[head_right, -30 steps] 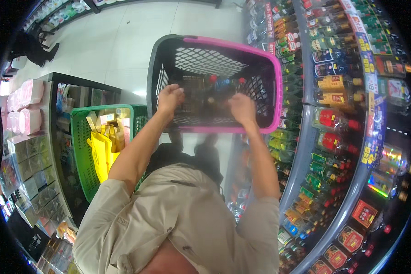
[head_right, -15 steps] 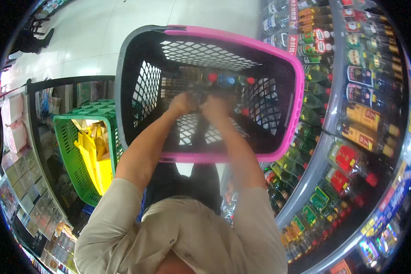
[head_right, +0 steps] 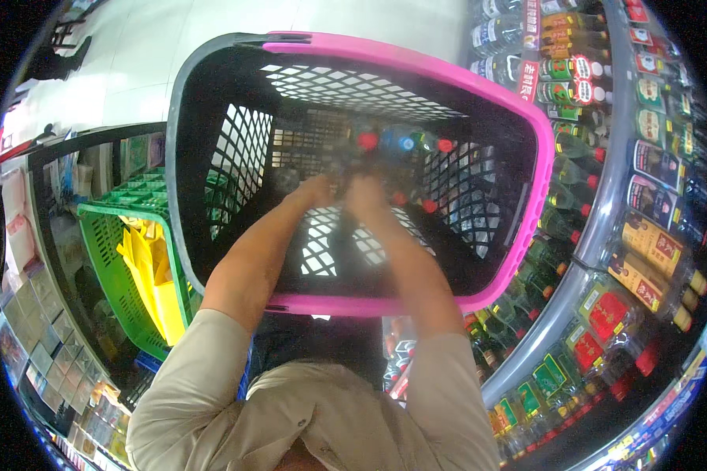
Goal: Organizing and stocking liquor bottles on supermarket shelves from a shopping basket.
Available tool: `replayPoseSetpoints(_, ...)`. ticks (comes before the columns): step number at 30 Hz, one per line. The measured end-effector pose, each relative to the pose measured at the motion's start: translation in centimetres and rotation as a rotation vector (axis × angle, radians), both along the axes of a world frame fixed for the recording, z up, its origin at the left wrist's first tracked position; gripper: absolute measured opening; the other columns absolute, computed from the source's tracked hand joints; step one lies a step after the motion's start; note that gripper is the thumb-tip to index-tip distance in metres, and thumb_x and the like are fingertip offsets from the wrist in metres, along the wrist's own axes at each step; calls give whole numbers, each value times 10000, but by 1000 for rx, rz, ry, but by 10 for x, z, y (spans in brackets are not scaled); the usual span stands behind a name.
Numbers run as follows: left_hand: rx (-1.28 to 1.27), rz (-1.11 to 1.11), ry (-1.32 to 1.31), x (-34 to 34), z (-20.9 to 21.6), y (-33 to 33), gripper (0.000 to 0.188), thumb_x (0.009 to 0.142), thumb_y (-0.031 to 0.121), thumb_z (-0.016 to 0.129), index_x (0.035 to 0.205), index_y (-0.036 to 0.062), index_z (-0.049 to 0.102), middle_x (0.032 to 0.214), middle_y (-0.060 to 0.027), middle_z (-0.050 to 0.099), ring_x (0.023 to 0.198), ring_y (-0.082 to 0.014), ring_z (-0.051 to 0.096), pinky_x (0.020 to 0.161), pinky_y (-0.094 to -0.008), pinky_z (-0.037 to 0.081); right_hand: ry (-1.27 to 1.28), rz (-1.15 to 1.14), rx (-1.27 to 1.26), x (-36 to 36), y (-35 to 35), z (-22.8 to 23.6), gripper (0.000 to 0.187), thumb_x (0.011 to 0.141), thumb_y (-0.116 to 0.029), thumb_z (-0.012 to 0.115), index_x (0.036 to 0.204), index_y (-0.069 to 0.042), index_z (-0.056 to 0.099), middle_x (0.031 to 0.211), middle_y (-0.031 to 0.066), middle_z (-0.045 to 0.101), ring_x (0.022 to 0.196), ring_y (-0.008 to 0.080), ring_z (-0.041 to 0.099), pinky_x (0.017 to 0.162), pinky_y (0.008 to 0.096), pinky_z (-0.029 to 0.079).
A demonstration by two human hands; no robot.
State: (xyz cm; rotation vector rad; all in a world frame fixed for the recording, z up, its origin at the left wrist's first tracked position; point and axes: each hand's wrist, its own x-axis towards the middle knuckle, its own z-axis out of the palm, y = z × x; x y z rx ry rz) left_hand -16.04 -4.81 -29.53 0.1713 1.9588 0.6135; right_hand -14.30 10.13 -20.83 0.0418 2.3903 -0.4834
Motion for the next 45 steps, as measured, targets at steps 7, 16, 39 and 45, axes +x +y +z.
replayPoseSetpoints(7, 95, -13, 210, -2, 25, -25, 660, 730, 156, 692, 1348, 87, 472, 1339, -180, 533, 1232, -351, 517, 1003, -424, 462, 115, -79, -182, 2, 29, 90, 224, 781, -170, 664, 907, 16, 667, 798, 227, 656, 764, 390, 654, 729, 449, 520)
replayPoseSetpoints(16, 575, -37, 824, 22, 247, -44, 951, 525, 146, 880, 1353, 38, 425, 1342, -207, 485, 1287, -401, 425, 1065, -469, 365, 16, -470, -597, 28, 69, 291, 322, 820, -144, 703, 1104, -1, 655, 781, 78, 678, 677, 122, 646, 595, 293, 515)
replayPoseSetpoints(39, 979, 103, 1074, 98, 413, -39, 803, 512, 141, 861, 1222, -9, 517, 1143, -219, 545, 1024, -384, 550, 870, -441, 485, 607, -654, -732, 171, 34, 480, 287, 869, -83, 689, 1121, -4, 576, 851, 36, 652, 663, 71, 623, 570, 219, 526)
replayPoseSetpoints(45, 1042, -99, 1141, 125, 411, -19, 846, 502, 252, 927, 1200, 8, 516, 1095, -161, 539, 1004, -341, 520, 899, -421, 432, 1078, -597, -283, 246, 14, 467, 319, 802, -201, 765, 1043, -78, 595, 787, 64, 643, 666, 118, 597, 591, 297, 476)
